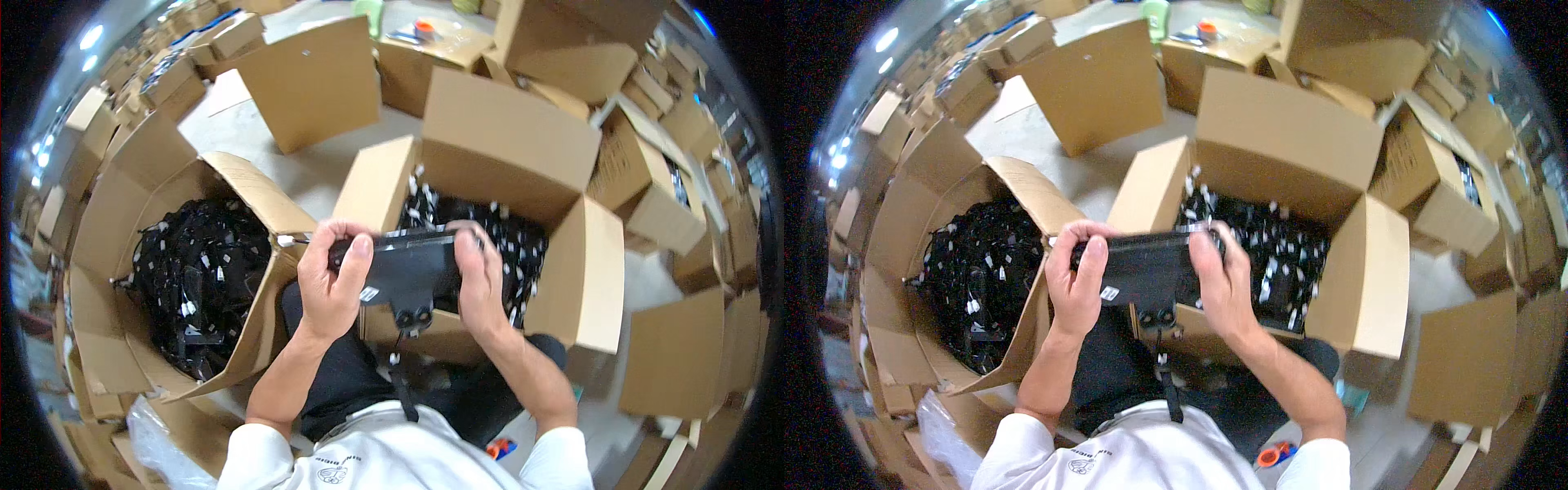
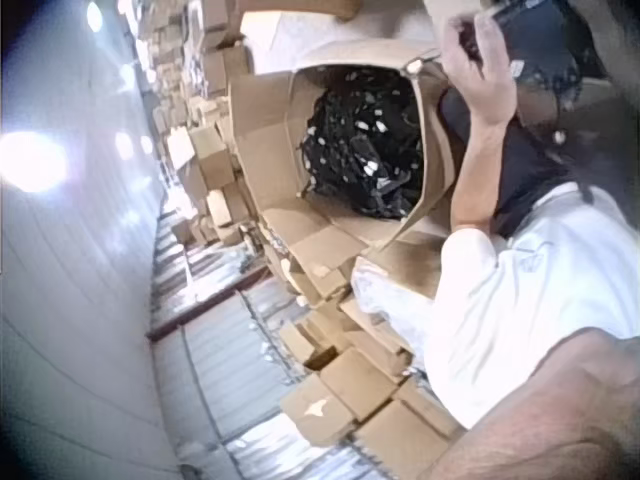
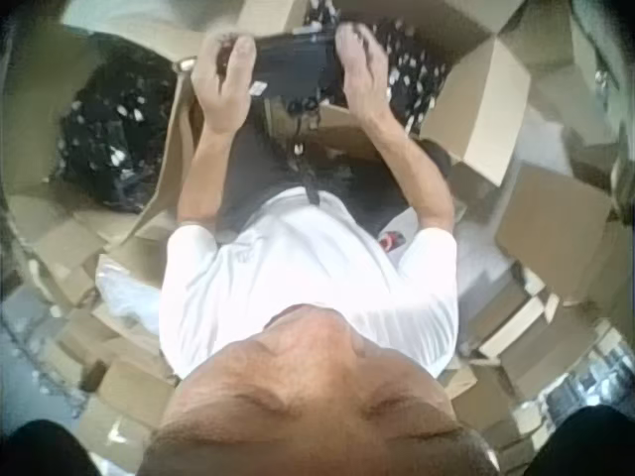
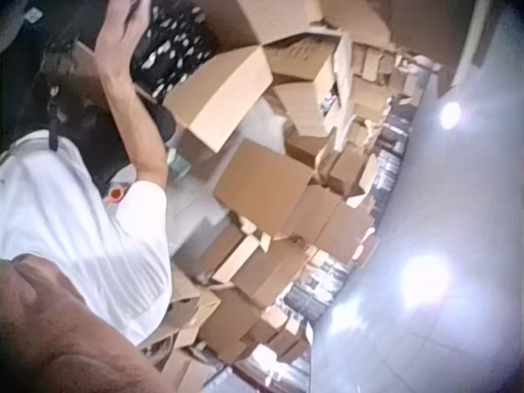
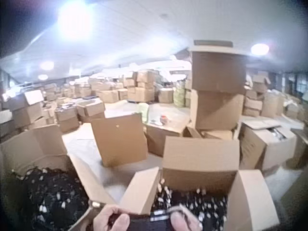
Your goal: The person takes electronic display units from a large box by hand, turns them over, and arranges them inside another cardboard box.
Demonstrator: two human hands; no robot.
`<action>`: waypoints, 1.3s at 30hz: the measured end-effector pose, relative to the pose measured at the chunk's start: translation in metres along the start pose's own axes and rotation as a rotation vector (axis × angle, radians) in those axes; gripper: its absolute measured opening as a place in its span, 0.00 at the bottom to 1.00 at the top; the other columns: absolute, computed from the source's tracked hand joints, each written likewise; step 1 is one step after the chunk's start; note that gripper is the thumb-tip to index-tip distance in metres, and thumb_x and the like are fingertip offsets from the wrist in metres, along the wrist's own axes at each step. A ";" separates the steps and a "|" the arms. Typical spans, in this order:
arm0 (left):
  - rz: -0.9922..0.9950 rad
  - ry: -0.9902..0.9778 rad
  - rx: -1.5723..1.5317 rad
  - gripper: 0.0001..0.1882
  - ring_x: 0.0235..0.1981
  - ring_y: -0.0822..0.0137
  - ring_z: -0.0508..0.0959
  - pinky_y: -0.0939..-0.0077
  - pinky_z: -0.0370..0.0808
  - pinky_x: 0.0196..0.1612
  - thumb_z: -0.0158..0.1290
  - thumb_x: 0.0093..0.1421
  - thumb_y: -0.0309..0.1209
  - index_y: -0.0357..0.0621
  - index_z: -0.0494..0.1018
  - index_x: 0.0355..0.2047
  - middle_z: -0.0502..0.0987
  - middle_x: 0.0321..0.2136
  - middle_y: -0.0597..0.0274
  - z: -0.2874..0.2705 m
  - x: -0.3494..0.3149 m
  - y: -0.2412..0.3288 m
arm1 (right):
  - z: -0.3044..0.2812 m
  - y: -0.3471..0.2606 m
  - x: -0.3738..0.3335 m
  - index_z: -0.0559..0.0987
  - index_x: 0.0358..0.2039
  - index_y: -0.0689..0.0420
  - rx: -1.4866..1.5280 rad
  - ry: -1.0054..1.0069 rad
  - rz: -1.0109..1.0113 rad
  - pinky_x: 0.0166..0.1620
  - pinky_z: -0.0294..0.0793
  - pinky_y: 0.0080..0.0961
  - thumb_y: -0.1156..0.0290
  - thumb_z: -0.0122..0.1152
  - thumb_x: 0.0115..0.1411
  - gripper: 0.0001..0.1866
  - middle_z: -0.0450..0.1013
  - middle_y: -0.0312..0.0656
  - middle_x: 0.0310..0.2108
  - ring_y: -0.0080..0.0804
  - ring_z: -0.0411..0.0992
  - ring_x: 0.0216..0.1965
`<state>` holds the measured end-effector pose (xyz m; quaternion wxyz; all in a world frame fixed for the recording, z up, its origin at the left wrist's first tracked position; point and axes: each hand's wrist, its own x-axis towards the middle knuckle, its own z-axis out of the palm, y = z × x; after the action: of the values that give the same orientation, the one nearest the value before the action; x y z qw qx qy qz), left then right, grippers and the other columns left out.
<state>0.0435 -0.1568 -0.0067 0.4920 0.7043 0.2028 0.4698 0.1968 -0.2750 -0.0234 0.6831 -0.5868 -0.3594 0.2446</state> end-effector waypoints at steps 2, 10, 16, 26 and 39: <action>-0.031 0.000 -0.057 0.06 0.24 0.85 0.64 0.89 0.61 0.27 0.52 0.68 0.28 0.36 0.73 0.38 0.69 0.24 0.76 0.015 0.008 0.010 | 0.000 -0.010 0.006 0.73 0.34 0.60 0.058 0.126 0.003 0.34 0.60 0.17 0.61 0.50 0.71 0.15 0.63 0.27 0.27 0.15 0.58 0.31; 0.017 -0.223 -0.020 0.09 0.24 0.84 0.69 0.89 0.65 0.27 0.56 0.66 0.30 0.33 0.76 0.37 0.75 0.26 0.71 0.066 0.069 0.022 | -0.092 -0.061 0.024 0.75 0.48 0.64 -0.358 -0.163 -0.119 0.47 0.73 0.23 0.50 0.73 0.55 0.33 0.75 0.39 0.36 0.25 0.73 0.41; -0.058 -0.364 -0.408 0.15 0.33 0.80 0.77 0.85 0.75 0.34 0.59 0.63 0.32 0.33 0.75 0.45 0.81 0.34 0.62 0.122 0.100 0.004 | -0.126 -0.068 0.016 0.72 0.56 0.65 -0.536 -0.249 -0.055 0.50 0.74 0.26 0.60 0.81 0.46 0.40 0.77 0.45 0.42 0.30 0.75 0.44; -0.043 -0.845 0.526 0.13 0.34 0.58 0.83 0.68 0.77 0.37 0.58 0.56 0.26 0.40 0.80 0.42 0.81 0.27 0.51 0.205 0.074 -0.170 | -0.248 0.066 0.011 0.69 0.54 0.71 -0.102 0.349 0.395 0.51 0.75 0.27 0.58 0.69 0.60 0.33 0.77 0.47 0.42 0.30 0.75 0.43; -0.992 -1.136 0.146 0.24 0.51 0.57 0.76 0.66 0.70 0.54 0.60 0.61 0.43 0.38 0.78 0.51 0.78 0.50 0.47 0.414 -0.039 -0.318 | -0.255 0.171 -0.059 0.65 0.52 0.67 -0.097 0.176 1.078 0.32 0.83 0.31 0.61 0.64 0.63 0.27 0.74 0.47 0.38 0.32 0.78 0.33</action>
<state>0.4376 -0.2564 -0.3367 0.6266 0.6951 0.2418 -0.2562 0.3737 -0.4467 -0.2162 0.4606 -0.7369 0.0400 0.4932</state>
